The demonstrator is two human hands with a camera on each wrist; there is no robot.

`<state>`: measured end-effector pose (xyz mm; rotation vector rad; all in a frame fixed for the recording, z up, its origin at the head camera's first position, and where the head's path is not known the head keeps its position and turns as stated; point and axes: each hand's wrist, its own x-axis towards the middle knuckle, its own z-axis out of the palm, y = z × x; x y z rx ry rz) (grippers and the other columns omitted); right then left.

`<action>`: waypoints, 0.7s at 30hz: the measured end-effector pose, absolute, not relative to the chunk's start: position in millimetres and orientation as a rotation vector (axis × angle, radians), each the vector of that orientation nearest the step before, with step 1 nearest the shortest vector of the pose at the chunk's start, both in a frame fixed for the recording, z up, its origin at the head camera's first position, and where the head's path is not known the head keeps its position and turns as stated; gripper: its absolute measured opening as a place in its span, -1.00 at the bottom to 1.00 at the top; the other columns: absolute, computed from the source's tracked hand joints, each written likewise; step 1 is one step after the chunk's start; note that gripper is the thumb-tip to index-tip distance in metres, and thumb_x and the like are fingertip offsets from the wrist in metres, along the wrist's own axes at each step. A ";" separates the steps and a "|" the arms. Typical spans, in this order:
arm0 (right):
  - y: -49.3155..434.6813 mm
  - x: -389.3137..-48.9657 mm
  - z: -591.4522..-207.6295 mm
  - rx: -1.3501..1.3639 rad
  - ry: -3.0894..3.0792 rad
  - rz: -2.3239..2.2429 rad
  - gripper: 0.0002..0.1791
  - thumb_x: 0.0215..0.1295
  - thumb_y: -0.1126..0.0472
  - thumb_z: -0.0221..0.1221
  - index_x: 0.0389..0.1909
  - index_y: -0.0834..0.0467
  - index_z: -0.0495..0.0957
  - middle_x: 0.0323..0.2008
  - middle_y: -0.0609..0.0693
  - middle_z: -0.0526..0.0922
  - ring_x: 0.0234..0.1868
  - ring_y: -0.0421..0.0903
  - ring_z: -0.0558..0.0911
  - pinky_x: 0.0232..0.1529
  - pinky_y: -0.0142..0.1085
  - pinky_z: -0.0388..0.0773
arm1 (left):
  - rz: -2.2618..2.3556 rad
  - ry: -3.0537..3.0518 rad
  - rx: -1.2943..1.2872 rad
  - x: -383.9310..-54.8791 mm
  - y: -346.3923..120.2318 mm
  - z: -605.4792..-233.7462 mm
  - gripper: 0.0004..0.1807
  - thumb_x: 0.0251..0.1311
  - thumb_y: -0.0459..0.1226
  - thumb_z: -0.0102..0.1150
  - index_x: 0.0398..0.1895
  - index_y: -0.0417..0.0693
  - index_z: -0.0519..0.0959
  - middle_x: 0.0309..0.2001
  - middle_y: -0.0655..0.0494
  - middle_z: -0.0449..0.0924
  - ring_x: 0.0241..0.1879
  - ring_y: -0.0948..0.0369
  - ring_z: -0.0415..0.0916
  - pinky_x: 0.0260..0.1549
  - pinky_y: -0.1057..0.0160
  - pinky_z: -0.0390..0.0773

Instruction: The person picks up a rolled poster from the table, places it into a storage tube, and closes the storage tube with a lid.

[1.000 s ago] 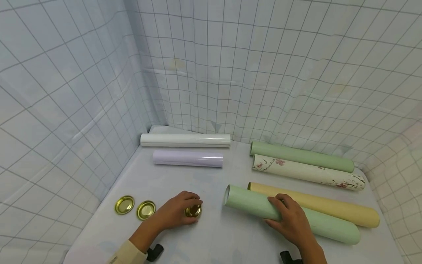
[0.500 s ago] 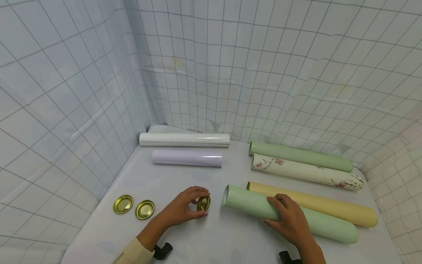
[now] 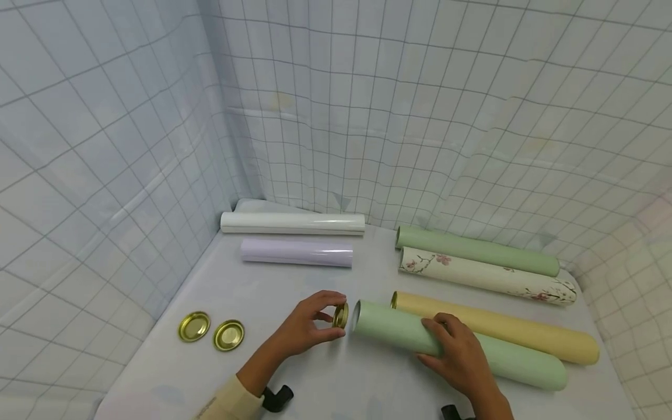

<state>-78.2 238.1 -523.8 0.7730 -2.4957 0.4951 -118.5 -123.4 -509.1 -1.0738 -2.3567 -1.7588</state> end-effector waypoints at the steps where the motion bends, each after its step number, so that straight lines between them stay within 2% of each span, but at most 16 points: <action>1: 237.9 -78.2 -523.9 0.777 -2.492 0.496 -0.07 -0.51 0.02 0.67 0.09 0.10 0.59 -0.07 0.06 0.53 -0.18 -0.02 0.56 -0.28 -0.04 0.56 | -1.778 -2.349 -1.064 -118.5 -121.8 -509.5 -0.39 0.10 -0.33 0.47 0.25 -0.08 0.49 0.19 -0.15 0.48 0.11 -0.01 0.51 -0.19 0.13 0.69; 6: 236.6 -78.0 -523.7 0.790 -2.478 0.503 -0.09 -0.48 0.00 0.65 0.09 0.10 0.58 -0.06 0.06 0.53 -0.17 -0.01 0.56 -0.27 -0.03 0.56 | -1.866 -2.369 -1.023 -118.4 -113.7 -509.8 -0.40 0.12 -0.30 0.45 0.26 -0.01 0.48 0.22 -0.07 0.46 0.14 0.06 0.48 -0.15 0.13 0.68; 9: 236.1 -77.8 -523.5 0.793 -2.476 0.513 -0.12 -0.39 -0.06 0.63 0.09 0.09 0.58 -0.06 0.06 0.53 -0.16 0.00 0.56 -0.26 -0.02 0.56 | -1.875 -2.374 -1.042 -118.8 -109.6 -509.4 -0.39 0.13 -0.28 0.45 0.28 -0.01 0.46 0.24 -0.02 0.46 0.17 0.08 0.46 -0.13 0.15 0.67; 14: 235.5 -76.2 -523.2 0.806 -2.470 0.541 -0.18 -0.23 -0.16 0.57 0.10 0.10 0.58 -0.04 0.05 0.53 -0.13 0.00 0.56 -0.23 -0.02 0.54 | -1.887 -2.372 -1.078 -120.4 -105.7 -510.2 -0.37 0.15 -0.27 0.43 0.29 -0.11 0.43 0.24 -0.01 0.44 0.16 0.09 0.46 -0.11 0.19 0.66; 21: 235.1 -74.5 -522.4 0.807 -2.481 0.547 -0.16 -0.26 -0.13 0.59 0.11 0.12 0.58 -0.03 0.05 0.53 -0.10 -0.01 0.55 -0.16 -0.06 0.50 | -1.925 -2.381 -1.083 -120.7 -104.5 -509.6 -0.34 0.14 -0.27 0.44 0.29 -0.22 0.41 0.25 -0.06 0.43 0.17 0.06 0.45 -0.08 0.19 0.65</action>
